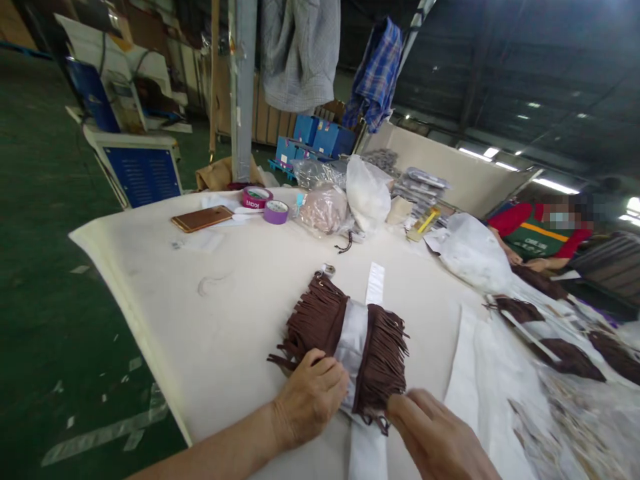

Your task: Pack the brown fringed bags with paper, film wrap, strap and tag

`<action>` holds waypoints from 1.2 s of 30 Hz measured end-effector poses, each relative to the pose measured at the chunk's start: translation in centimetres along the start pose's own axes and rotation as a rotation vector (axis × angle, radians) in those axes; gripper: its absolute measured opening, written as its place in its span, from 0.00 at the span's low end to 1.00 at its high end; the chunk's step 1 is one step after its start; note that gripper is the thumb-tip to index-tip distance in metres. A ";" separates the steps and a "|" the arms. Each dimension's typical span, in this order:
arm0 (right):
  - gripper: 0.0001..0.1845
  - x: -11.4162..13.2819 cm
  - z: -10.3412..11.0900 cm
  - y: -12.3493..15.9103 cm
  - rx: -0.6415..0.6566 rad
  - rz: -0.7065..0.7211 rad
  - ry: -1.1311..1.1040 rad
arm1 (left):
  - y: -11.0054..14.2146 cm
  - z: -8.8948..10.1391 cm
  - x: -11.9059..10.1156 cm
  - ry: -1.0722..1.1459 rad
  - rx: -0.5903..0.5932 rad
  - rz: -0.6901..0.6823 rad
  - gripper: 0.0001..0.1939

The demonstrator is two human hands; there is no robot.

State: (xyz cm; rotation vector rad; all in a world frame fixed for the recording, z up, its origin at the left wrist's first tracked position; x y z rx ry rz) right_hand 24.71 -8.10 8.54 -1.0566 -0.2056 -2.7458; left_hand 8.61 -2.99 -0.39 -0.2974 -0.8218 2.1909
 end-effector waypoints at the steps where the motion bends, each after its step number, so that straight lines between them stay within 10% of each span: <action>1: 0.12 1.2 0.1 -2.0 0.075 0.132 0.189 | 0.0 0.0 0.0 0.015 -0.004 0.013 0.07; 6: 0.11 2.9 -1.0 -8.8 0.272 0.317 0.606 | 0.0 -0.4 0.1 0.050 0.032 0.017 0.07; 18: 0.11 1.4 -2.1 -12.5 0.426 0.279 0.711 | 0.1 -0.3 0.2 0.085 -0.007 0.010 0.06; 26: 0.02 0.8 -1.6 -14.1 0.337 0.040 0.667 | 0.0 0.0 0.4 0.085 0.007 0.003 0.06; 36: 0.07 -1.5 1.4 -14.4 0.213 0.105 0.530 | -0.1 0.1 0.3 0.078 -0.022 0.006 0.06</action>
Point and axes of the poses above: each hand's wrist, its own y-axis away from the middle knuckle, its own z-axis out of the back of the hand, x = y × z, the point moved 3 cm from there along -y, towards the middle knuckle, and after that the axes turned 14 degrees about -y, right-handed, at the moved point
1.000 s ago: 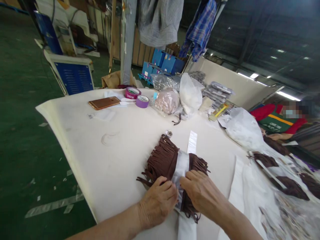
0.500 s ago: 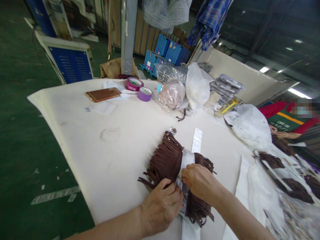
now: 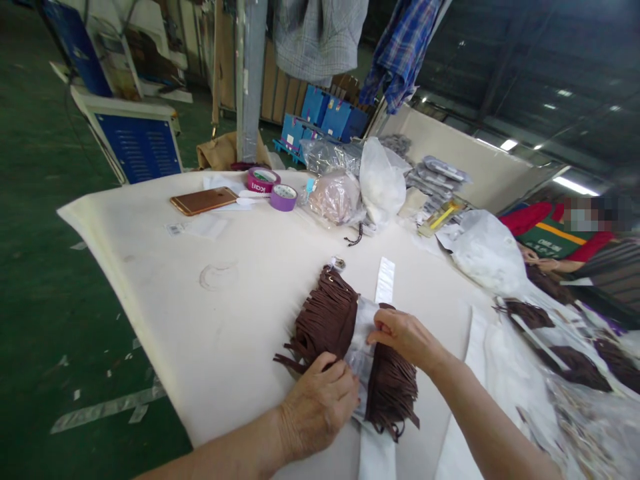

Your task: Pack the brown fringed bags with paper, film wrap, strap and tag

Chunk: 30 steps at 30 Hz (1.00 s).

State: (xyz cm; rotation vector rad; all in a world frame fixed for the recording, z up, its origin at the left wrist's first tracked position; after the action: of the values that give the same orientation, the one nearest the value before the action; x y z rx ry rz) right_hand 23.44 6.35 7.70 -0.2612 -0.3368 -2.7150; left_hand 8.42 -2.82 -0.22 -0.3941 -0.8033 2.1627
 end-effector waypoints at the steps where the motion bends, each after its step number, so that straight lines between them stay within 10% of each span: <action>1: 0.07 0.3 0.0 0.8 -0.054 -0.005 0.007 | 0.0 0.0 0.0 0.000 -0.004 -0.002 0.06; 11: 0.24 5.3 -8.0 7.4 -0.538 0.300 0.078 | 0.5 -1.0 0.0 0.041 -0.030 0.019 0.04; 17: 0.18 5.1 -7.9 9.4 -0.446 0.171 -0.228 | 0.4 0.6 0.6 0.136 0.034 0.038 0.05; 21: 0.18 2.7 -9.2 11.6 -0.820 -0.237 -0.468 | 0.7 2.3 1.1 0.162 -0.010 0.062 0.09; 25: 0.38 1.3 -11.0 11.9 -0.899 -0.680 -0.902 | 0.7 2.1 3.5 0.133 -0.082 0.580 0.22; 28: 0.44 1.4 -10.5 11.2 -0.903 -0.752 -1.115 | 0.3 0.9 5.5 0.359 0.027 1.089 0.26; 30: 0.43 1.7 -9.5 10.8 -0.922 -0.732 -1.162 | -0.7 0.5 6.1 0.461 0.096 1.198 0.27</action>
State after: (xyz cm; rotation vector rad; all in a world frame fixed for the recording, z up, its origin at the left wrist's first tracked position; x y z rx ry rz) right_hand 24.98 -6.47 1.17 -2.3454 0.7165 -2.7927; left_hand 4.60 1.98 0.56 -1.5530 -0.1476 2.9293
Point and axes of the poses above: each hand's wrist, its own y-axis away from the middle knuckle, its own z-axis out of the back of the hand, x = y × z, the point moved 3 cm from there along -y, towards the middle knuckle, and after that the axes turned 14 degrees about -y, right-handed, at the moved point
